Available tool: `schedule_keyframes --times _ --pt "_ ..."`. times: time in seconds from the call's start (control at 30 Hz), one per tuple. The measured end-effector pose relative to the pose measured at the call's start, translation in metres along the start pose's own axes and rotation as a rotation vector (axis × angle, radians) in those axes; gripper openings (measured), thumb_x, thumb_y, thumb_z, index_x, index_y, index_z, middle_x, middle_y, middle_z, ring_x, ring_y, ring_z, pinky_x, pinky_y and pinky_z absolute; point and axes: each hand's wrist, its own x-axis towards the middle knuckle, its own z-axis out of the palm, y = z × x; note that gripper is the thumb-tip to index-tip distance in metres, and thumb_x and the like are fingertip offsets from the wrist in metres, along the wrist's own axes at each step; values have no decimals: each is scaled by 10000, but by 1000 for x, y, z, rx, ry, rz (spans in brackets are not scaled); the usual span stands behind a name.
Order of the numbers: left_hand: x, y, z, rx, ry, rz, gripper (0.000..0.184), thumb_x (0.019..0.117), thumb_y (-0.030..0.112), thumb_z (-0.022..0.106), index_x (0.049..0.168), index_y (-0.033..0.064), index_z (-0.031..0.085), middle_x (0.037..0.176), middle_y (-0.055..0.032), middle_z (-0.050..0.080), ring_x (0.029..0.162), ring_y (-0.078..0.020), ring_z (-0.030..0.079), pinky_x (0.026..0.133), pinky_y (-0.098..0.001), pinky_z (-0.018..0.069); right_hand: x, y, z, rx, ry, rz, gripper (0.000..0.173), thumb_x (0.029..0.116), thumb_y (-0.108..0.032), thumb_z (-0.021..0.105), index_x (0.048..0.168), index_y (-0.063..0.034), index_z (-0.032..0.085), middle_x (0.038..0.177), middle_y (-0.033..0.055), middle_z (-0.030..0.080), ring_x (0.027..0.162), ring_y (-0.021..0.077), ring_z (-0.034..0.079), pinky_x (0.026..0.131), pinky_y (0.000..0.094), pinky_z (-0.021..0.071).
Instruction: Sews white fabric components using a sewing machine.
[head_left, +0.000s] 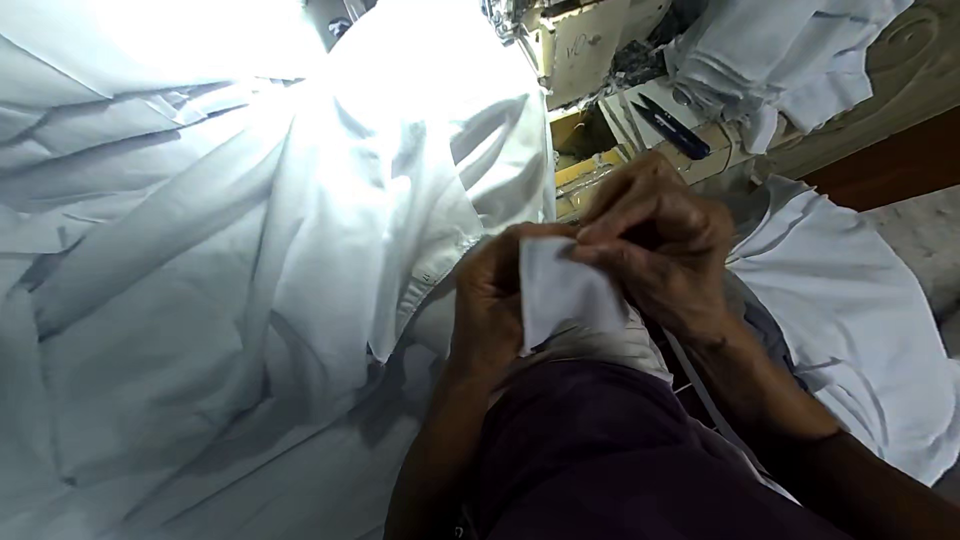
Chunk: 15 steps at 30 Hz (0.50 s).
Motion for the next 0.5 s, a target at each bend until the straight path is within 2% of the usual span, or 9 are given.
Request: schedule_keyframes --times 0.07,0.13,0.23,0.3,0.4,0.5 --pt "9 8 -5 53 19 75 196 981 57 601 1143 132 683 1095 123 682 1017 48 630 883 -143 529 13 -1 9 36 27 -13 77 882 -14 734 895 -21 659 1007 6 597 893 -13 594 745 112 524" --pt "12 12 -9 42 26 98 168 976 54 598 1096 137 681 1055 118 666 996 39 621 864 -142 520 16 -2 15 68 25 -2 98 873 3 738 896 -4 643 1010 24 593 891 -2 600 745 119 534" --pt "7 10 -12 -15 38 62 149 979 103 610 1073 173 702 1036 142 661 968 51 617 837 -125 515 12 2 19 53 4 37 144 882 -53 755 955 23 657 1033 45 593 839 -12 585 705 108 521" --pt "2 7 -12 3 42 28 127 995 146 605 1072 189 695 1032 156 656 964 66 615 829 -115 515 7 6 19 47 -16 62 155 893 -92 754 953 24 669 1016 48 599 803 -13 560 669 104 490" --pt "0 5 -9 -71 36 9 120 982 167 631 1077 193 699 1014 154 659 948 63 617 815 -117 517 1 9 20 85 -23 62 132 916 -104 733 892 -11 641 971 25 593 859 -9 563 721 104 485" --pt "1 6 -8 -129 6 35 113 985 188 643 1085 189 697 1026 147 660 955 61 617 821 -118 516 2 6 21 54 -30 24 169 960 -139 691 891 -13 603 955 24 565 874 -7 552 754 104 476"
